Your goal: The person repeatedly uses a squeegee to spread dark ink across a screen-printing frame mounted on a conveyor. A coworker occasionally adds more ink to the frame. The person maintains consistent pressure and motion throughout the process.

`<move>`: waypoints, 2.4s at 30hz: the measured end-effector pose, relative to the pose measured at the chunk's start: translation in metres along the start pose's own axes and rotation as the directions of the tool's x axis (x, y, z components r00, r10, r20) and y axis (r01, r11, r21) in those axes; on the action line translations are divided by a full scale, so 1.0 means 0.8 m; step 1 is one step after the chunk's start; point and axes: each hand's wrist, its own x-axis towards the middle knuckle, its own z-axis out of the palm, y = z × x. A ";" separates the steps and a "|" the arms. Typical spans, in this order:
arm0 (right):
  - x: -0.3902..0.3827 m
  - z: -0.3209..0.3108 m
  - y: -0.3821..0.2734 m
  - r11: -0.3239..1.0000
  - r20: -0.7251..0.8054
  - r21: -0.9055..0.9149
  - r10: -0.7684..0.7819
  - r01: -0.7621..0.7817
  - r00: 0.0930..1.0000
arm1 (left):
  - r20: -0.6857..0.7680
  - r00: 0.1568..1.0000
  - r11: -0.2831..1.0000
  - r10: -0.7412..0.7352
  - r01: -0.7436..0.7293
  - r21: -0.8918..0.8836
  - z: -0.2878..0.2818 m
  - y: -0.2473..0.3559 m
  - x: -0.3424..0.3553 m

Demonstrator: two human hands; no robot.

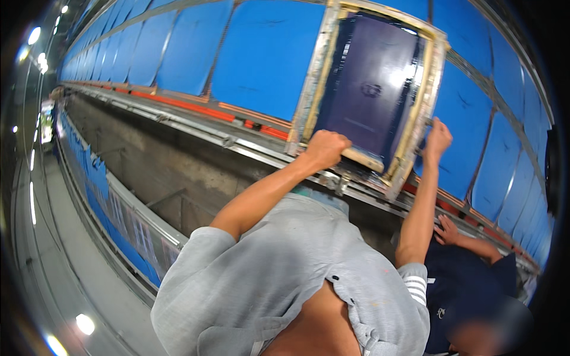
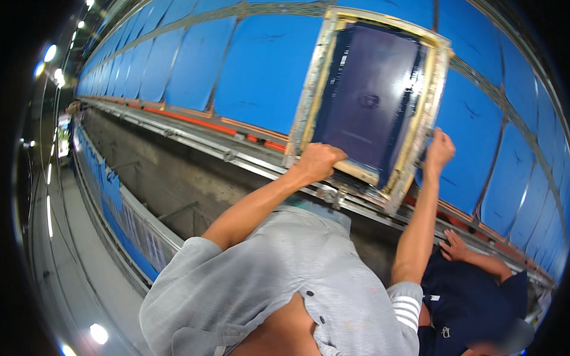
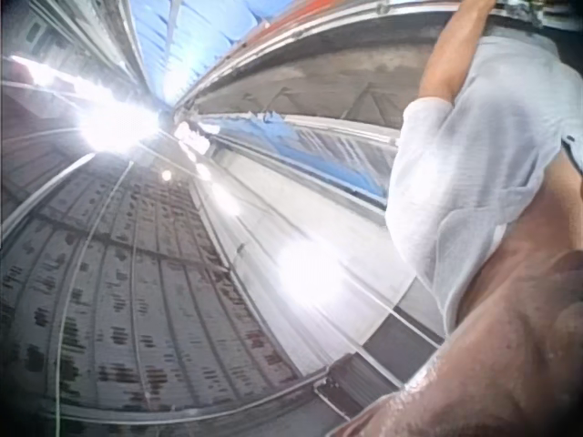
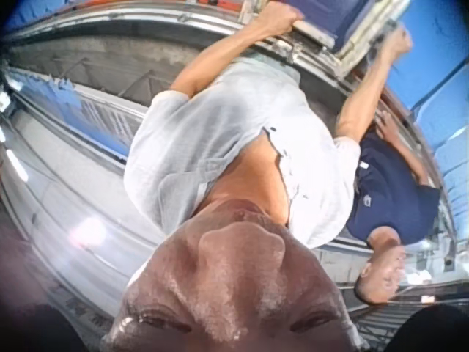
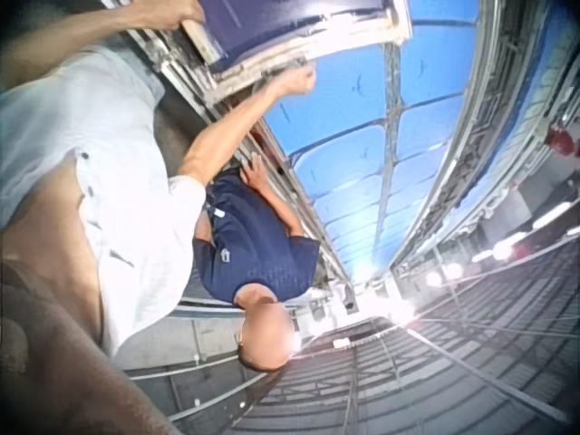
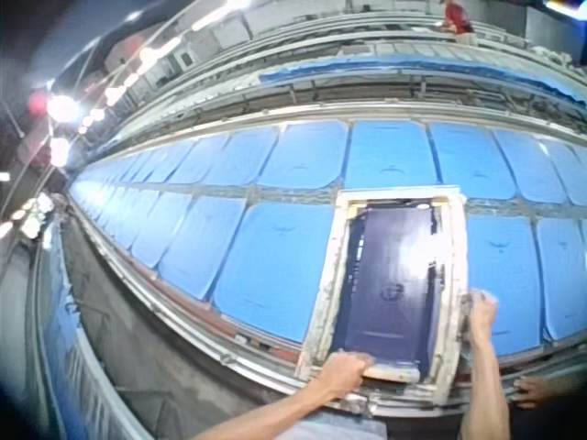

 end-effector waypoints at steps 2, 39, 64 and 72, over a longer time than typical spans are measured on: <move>-0.014 0.004 -0.055 0.995 0.014 0.080 0.061 -0.062 0.998 | -0.048 0.999 1.000 -0.022 0.021 -0.022 -0.010 -0.009 -0.019; -0.200 0.344 -0.165 0.954 -0.088 -0.283 -0.129 0.099 0.988 | -0.322 0.945 0.995 0.059 -0.030 0.096 -0.143 -0.339 -0.101; -0.091 0.466 -0.363 0.437 0.810 -0.407 -0.234 0.802 0.538 | -0.079 0.993 0.993 -0.091 0.096 0.067 -0.222 -0.394 0.164; -0.320 0.421 -0.270 0.483 0.767 -0.256 -0.426 0.837 0.480 | -0.038 0.991 0.978 -0.131 0.136 0.157 -0.145 -0.390 -0.070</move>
